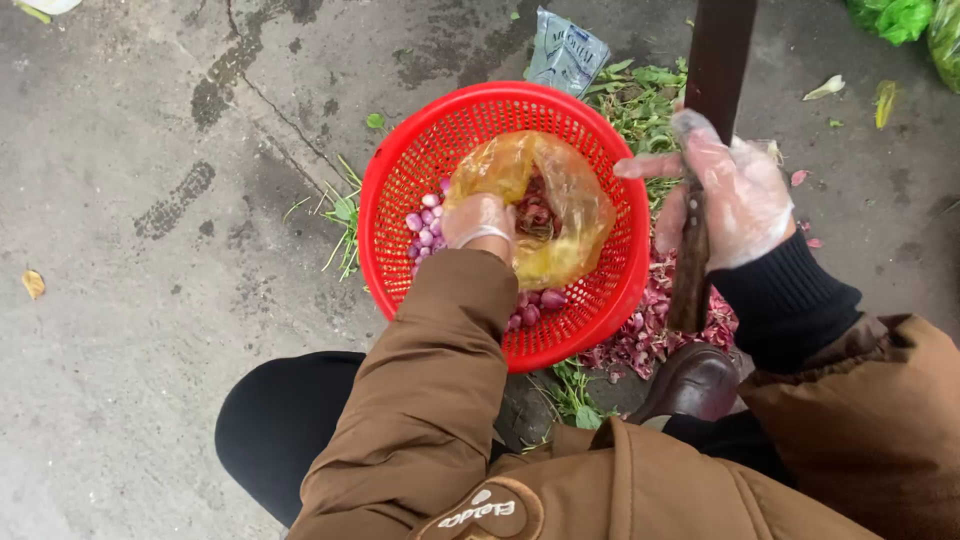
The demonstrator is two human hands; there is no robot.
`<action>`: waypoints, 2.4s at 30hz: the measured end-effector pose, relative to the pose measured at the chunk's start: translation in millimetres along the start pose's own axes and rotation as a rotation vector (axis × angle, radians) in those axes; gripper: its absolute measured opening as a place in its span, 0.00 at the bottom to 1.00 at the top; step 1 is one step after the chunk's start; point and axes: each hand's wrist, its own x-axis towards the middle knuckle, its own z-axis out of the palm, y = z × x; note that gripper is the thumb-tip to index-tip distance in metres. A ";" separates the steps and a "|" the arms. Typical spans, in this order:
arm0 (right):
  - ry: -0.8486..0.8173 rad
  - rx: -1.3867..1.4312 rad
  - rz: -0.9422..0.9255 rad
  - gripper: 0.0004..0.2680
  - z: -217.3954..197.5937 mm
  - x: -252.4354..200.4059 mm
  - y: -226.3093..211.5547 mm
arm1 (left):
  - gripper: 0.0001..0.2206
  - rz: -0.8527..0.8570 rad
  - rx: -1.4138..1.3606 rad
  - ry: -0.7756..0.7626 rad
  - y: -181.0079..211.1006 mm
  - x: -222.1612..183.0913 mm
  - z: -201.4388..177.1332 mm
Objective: Peeling shallots with a knife and placing them into a red basket.
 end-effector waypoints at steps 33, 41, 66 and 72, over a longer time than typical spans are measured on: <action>-0.210 -0.539 -0.116 0.27 75.4 -41.1 -19.4 | 0.12 0.149 -2.629 -0.573 -47.3 -39.2 -32.3; -0.230 -0.067 -0.142 0.21 58.2 -54.0 34.7 | 0.12 -0.013 -2.299 -0.249 7.4 -90.3 -43.4; 0.153 -0.197 -0.094 0.22 8.2 -107.5 6.6 | 0.15 -0.104 -2.482 -0.788 89.9 -100.0 -22.2; 0.001 -0.117 -0.149 0.26 29.0 -109.9 20.1 | 0.13 -0.010 -2.447 -0.792 92.0 -122.7 -50.9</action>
